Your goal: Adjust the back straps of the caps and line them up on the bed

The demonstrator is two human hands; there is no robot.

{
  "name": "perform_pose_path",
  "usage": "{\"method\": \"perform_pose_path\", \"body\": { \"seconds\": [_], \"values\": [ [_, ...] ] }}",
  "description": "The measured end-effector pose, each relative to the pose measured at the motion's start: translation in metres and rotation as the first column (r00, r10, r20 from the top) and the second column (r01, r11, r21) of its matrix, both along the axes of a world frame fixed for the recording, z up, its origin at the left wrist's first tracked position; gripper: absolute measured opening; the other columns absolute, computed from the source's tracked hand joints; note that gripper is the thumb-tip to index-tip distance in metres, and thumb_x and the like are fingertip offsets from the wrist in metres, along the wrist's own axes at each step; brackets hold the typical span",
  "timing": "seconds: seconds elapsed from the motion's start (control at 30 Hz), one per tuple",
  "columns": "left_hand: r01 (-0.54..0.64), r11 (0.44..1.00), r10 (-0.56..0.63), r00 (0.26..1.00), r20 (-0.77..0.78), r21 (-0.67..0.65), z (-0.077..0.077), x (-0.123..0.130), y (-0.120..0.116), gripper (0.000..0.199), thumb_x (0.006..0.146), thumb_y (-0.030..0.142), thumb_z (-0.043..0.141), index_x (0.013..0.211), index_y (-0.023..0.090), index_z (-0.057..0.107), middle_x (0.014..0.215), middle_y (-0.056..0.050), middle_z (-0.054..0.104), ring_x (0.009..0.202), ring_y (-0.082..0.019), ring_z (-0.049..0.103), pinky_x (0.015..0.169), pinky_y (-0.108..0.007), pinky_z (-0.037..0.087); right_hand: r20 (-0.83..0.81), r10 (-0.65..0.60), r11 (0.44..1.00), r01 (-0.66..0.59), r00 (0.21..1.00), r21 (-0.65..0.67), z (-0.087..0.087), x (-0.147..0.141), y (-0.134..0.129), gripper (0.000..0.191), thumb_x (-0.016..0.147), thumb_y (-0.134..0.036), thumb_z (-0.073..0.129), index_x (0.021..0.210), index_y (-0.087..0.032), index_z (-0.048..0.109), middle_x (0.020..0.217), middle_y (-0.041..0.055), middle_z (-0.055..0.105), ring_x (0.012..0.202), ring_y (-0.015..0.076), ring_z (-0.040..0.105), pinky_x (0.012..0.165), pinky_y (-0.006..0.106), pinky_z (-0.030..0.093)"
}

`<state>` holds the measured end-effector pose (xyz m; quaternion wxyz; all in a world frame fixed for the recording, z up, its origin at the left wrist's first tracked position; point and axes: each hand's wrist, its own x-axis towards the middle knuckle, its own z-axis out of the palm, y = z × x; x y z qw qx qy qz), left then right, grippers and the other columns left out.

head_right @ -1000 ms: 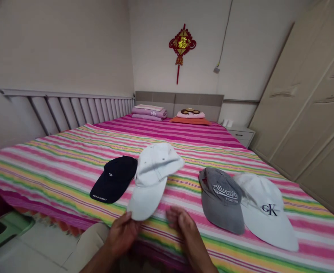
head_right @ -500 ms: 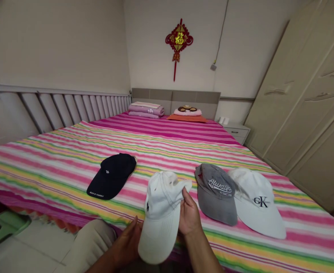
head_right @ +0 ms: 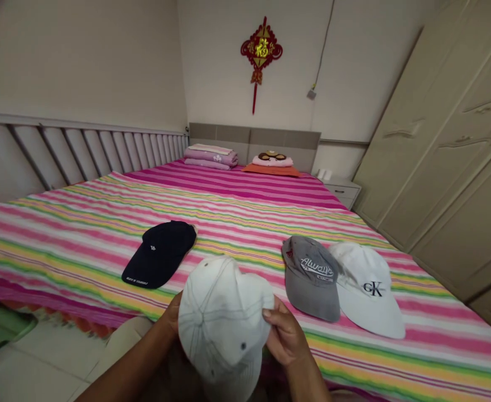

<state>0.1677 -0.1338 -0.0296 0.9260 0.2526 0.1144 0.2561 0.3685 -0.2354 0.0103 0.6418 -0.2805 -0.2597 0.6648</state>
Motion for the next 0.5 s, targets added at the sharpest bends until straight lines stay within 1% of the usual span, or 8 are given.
{"method": "perform_pose_path", "body": {
  "seconds": [0.07, 0.13, 0.17, 0.23, 0.3, 0.4, 0.47, 0.5],
  "values": [
    [-0.004, 1.0, 0.003, 0.999, 0.054, 0.006, 0.004, -0.004, -0.002, 0.042, 0.062, 0.045, 0.064, 0.088, 0.011, 0.067, 0.09, -0.011, 0.069, 0.106, -0.032, 0.052, 0.095, -0.045, 0.032, -0.067, -0.062, 0.996, 0.066, 0.996, 0.061, 0.002, 0.002, -0.002, 0.03, 0.05, -0.011, 0.07, 0.078, -0.021, 0.067, 0.064, 0.0002, 0.071, 0.065, 0.0222, 0.066, 0.084, 0.038, 0.044],
    [-0.048, 0.999, 0.047, 0.996, 0.078, 0.01, 0.008, -0.006, -0.004, 0.036, 0.067, 0.044, 0.061, 0.083, 0.012, 0.068, 0.08, -0.009, 0.07, 0.095, -0.028, 0.059, 0.09, -0.041, 0.038, -0.123, -0.1, 0.99, 0.111, 0.987, 0.088, 0.001, 0.003, -0.004, 0.029, 0.048, -0.011, 0.07, 0.075, -0.024, 0.067, 0.061, -0.0024, 0.07, 0.059, 0.0207, 0.065, 0.085, 0.039, 0.044],
    [-0.084, 0.996, 0.082, 0.993, 0.088, 0.024, 0.011, -0.006, -0.005, 0.029, 0.068, 0.038, 0.063, 0.081, 0.013, 0.069, 0.075, -0.007, 0.071, 0.086, -0.025, 0.063, 0.086, -0.039, 0.041, -0.138, -0.106, 0.989, 0.119, 0.985, 0.089, 0.001, 0.004, -0.006, 0.027, 0.048, -0.013, 0.071, 0.072, -0.025, 0.067, 0.061, -0.0028, 0.07, 0.057, 0.0206, 0.064, 0.086, 0.04, 0.043],
    [-0.149, 0.986, 0.141, 0.984, 0.109, 0.076, 0.015, -0.006, -0.006, 0.016, 0.065, 0.02, 0.066, 0.08, 0.013, 0.068, 0.069, -0.004, 0.07, 0.069, -0.019, 0.065, 0.075, -0.031, 0.047, -0.14, -0.102, 0.992, 0.112, 0.985, 0.06, -0.002, 0.005, -0.009, 0.018, 0.051, -0.021, 0.073, 0.067, -0.025, 0.067, 0.062, -0.0017, 0.071, 0.057, 0.0211, 0.065, 0.086, 0.041, 0.044],
    [-0.171, 0.977, 0.157, 0.981, 0.117, 0.124, 0.019, -0.006, -0.006, 0.019, 0.061, 0.01, 0.067, 0.08, 0.012, 0.067, 0.066, -0.004, 0.07, 0.059, -0.015, 0.064, 0.064, -0.024, 0.048, -0.118, -0.094, 0.995, 0.095, 0.989, 0.002, -0.004, 0.006, -0.013, 0.015, 0.055, -0.027, 0.074, 0.067, -0.023, 0.067, 0.065, -0.0001, 0.071, 0.057, 0.021, 0.065, 0.083, 0.04, 0.046],
    [-0.133, 0.98, 0.125, 0.99, 0.06, 0.15, 0.022, -0.006, -0.005, 0.021, 0.061, 0.014, 0.069, 0.082, 0.01, 0.066, 0.065, -0.005, 0.068, 0.057, -0.014, 0.063, 0.057, -0.022, 0.048, -0.071, -0.102, 0.994, 0.098, 0.992, -0.055, -0.008, 0.007, -0.018, 0.027, 0.053, -0.021, 0.076, 0.078, -0.022, 0.067, 0.067, 0.0011, 0.072, 0.057, 0.0206, 0.065, 0.076, 0.038, 0.048],
    [-0.117, 0.98, 0.117, 0.993, 0.008, 0.158, 0.024, -0.006, -0.005, 0.023, 0.061, 0.019, 0.071, 0.081, 0.009, 0.065, 0.065, -0.006, 0.067, 0.056, -0.014, 0.062, 0.055, -0.022, 0.048, -0.055, -0.101, 0.994, 0.098, 0.993, -0.053, -0.009, 0.009, -0.022, 0.035, 0.049, -0.017, 0.078, 0.082, -0.022, 0.067, 0.065, 0.0013, 0.071, 0.056, 0.0205, 0.065, 0.07, 0.035, 0.05],
    [-0.11, 0.98, 0.115, 0.993, -0.016, 0.164, 0.025, -0.006, -0.005, 0.025, 0.06, 0.021, 0.072, 0.08, 0.009, 0.065, 0.065, -0.005, 0.067, 0.055, -0.013, 0.062, 0.054, -0.022, 0.048, -0.054, -0.093, 0.995, 0.09, 0.994, -0.049, -0.01, 0.01, -0.024, 0.036, 0.047, -0.017, 0.079, 0.081, -0.021, 0.067, 0.065, 0.0016, 0.071, 0.056, 0.0205, 0.065, 0.067, 0.033, 0.05]
  ]
}}
